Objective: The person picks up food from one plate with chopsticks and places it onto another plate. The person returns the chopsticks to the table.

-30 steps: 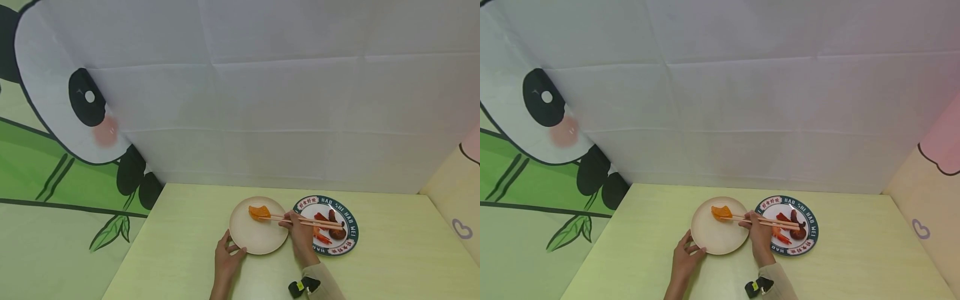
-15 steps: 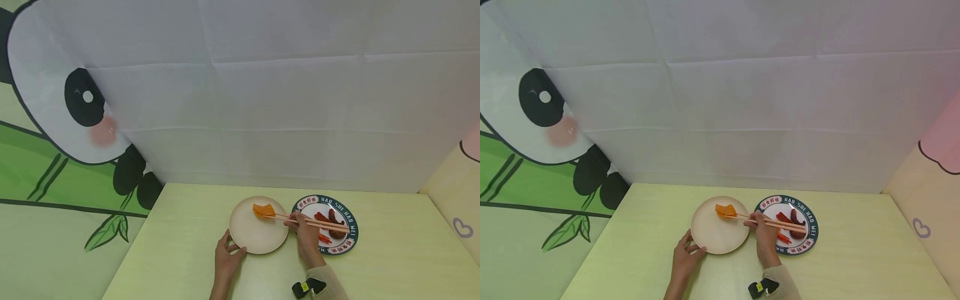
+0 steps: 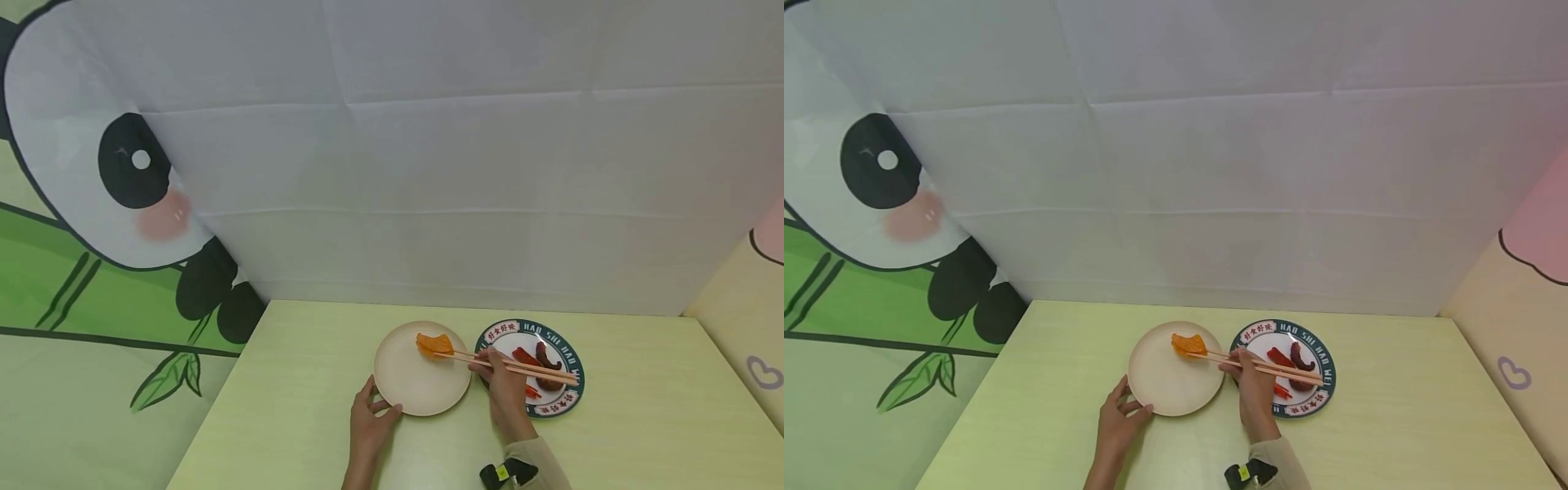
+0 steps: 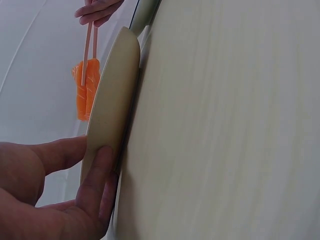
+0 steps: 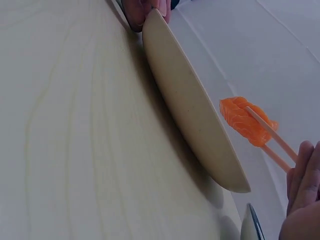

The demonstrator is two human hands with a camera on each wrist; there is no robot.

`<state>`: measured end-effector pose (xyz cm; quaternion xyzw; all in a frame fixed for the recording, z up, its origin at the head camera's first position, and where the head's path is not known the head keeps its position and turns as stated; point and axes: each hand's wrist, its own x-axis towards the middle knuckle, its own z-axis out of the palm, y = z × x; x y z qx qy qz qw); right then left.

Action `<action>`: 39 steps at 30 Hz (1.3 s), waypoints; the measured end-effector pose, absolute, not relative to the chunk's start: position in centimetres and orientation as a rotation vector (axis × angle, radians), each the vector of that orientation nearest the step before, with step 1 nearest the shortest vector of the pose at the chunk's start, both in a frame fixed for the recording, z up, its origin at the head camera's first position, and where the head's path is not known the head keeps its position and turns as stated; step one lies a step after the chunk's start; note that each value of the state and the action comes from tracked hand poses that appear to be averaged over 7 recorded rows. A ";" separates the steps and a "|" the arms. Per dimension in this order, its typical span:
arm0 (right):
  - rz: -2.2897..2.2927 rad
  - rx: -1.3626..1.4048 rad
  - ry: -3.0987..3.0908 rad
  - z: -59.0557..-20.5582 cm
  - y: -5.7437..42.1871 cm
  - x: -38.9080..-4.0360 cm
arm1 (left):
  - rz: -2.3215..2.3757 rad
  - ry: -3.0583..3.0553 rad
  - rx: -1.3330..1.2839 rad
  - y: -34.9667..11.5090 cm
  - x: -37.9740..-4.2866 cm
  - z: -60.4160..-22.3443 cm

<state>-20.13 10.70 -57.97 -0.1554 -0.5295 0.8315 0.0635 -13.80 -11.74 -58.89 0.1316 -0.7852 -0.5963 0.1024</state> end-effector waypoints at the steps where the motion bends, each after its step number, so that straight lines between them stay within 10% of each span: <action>1: 2.510 -0.469 -1.585 -58.0 10.7 -20.1 | -1.758 -2.318 0.390 -11.7 -13.8 -58.9; 39: 2.559 -0.474 -1.405 -57.1 12.8 -19.0 | -1.799 -2.298 0.358 -12.0 -13.5 -58.4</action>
